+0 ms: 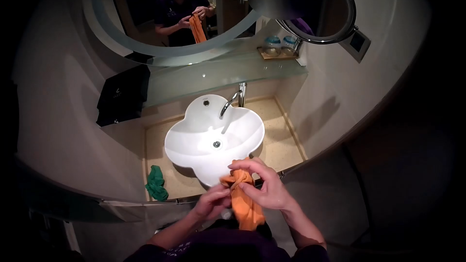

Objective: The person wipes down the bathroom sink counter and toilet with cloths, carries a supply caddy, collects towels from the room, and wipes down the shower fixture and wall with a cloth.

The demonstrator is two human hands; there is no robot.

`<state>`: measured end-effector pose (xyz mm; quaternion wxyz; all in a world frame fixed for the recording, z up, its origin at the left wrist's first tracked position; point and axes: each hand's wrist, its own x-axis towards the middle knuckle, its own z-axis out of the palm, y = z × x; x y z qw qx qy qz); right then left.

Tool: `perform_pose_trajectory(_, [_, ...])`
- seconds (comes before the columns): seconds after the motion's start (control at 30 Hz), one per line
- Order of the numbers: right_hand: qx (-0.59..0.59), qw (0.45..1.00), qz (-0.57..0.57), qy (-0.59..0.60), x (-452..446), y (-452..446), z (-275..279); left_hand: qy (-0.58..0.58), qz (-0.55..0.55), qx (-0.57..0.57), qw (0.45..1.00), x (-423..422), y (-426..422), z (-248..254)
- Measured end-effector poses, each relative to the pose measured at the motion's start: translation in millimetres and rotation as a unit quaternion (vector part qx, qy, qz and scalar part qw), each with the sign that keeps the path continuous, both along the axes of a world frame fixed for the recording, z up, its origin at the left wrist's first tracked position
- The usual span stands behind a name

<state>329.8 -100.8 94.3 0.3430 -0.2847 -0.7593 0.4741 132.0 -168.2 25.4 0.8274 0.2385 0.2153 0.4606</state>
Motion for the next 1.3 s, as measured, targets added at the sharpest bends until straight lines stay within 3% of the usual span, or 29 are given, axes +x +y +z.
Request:
perform_pose_trajectory(0.07, [-0.041,0.998,-0.015,0.047,-6.5,-3.1,2.4,0.098,0.114,0.032,0.988,-14.4,10.1,-8.9])
perform_pose_trajectory(0.13, [-0.088,0.992,-0.030,0.091,-13.5,-2.9,-1.0,0.300,0.162,0.199,0.919,-33.5,16.6,-6.7])
perform_pose_trajectory(0.17, [-0.143,0.982,-0.071,0.102,-18.2,-2.1,-7.7,0.299,0.158,0.187,0.922,-34.3,17.3,-4.3])
perform_pose_trajectory(0.2, [-0.199,0.967,-0.113,0.110,-21.3,-2.1,-15.6,0.294,0.171,0.176,0.924,-33.2,15.4,0.0])
perform_pose_trajectory(0.27, [-0.183,0.972,-0.123,0.085,-27.3,2.1,-26.4,0.285,0.200,0.162,0.923,-31.3,20.2,12.1])
perform_pose_trajectory(0.33, [-0.198,0.958,-0.096,0.184,-39.4,5.5,-26.0,0.279,0.232,0.152,0.920,-33.2,33.5,19.8])
perform_pose_trajectory(0.37, [-0.217,0.957,-0.060,0.185,-41.7,7.3,-26.0,0.140,0.164,0.059,0.975,-38.9,42.9,17.2])
perform_pose_trajectory(0.47, [-0.158,0.980,-0.047,0.114,-46.7,19.5,-39.0,-0.030,0.038,-0.062,0.997,-41.1,53.2,1.6])
perform_pose_trajectory(0.53, [-0.159,0.979,-0.035,0.122,-47.2,26.1,-36.1,0.296,0.096,0.059,0.949,-30.7,58.3,-11.1])
perform_pose_trajectory(0.6, [-0.213,0.961,-0.024,0.174,-47.0,30.4,-29.6,0.314,0.112,0.088,0.939,-25.5,62.7,-31.0])
perform_pose_trajectory(0.67, [-0.208,0.961,-0.020,0.181,-47.0,34.5,-30.6,0.081,0.202,-0.008,0.976,-16.0,70.5,-17.5])
perform_pose_trajectory(0.73, [-0.190,0.963,0.022,0.191,-48.0,38.1,-30.5,0.066,0.203,-0.007,0.977,-18.5,79.9,-18.6])
perform_pose_trajectory(0.8, [-0.179,0.969,0.012,0.171,-46.5,45.2,-30.8,-0.213,0.115,-0.025,0.970,-23.4,93.4,-17.0])
perform_pose_trajectory(0.87, [-0.175,0.977,-0.028,0.117,-41.4,55.8,-28.1,-0.229,0.103,-0.040,0.967,-26.4,100.0,-12.5])
perform_pose_trajectory(0.93, [-0.203,0.972,-0.057,0.100,-34.5,65.2,-24.3,-0.111,0.157,-0.055,0.980,-29.3,109.9,-9.7])
perform_pose_trajectory(0.97, [-0.129,0.984,-0.113,0.054,-28.6,71.8,-32.4,0.022,0.221,-0.015,0.975,-28.9,114.5,-6.4])
perform_pose_trajectory(1.0, [-0.053,0.984,-0.167,0.008,-24.7,77.6,-39.9,0.022,0.225,-0.018,0.974,-36.1,114.7,-7.8])
perform_pose_trajectory(1.07, [-0.002,0.981,-0.194,0.013,-19.8,89.0,-50.1,0.332,0.253,0.088,0.904,-53.9,110.5,-13.0])
perform_pose_trajectory(1.13, [-0.087,0.969,-0.224,0.048,-14.0,95.2,-61.0,0.328,0.321,0.112,0.882,-54.9,112.9,-0.3])
perform_pose_trajectory(1.2, [-0.101,0.966,-0.226,0.077,-15.0,99.7,-71.7,0.328,0.353,0.107,0.870,-63.6,111.9,-2.4])
perform_pose_trajectory(1.23, [-0.210,0.940,-0.227,0.144,-13.9,100.8,-74.7,0.329,0.356,0.102,0.868,-65.4,111.5,-2.9])
perform_pose_trajectory(1.27, [-0.318,0.897,-0.227,0.207,-12.2,101.5,-78.4,0.260,0.361,0.071,0.893,-66.2,110.1,-2.6])
perform_pose_trajectory(1.3, [-0.349,0.881,-0.216,0.236,-9.8,103.6,-83.4,0.189,0.365,0.039,0.911,-67.1,108.4,-2.2])
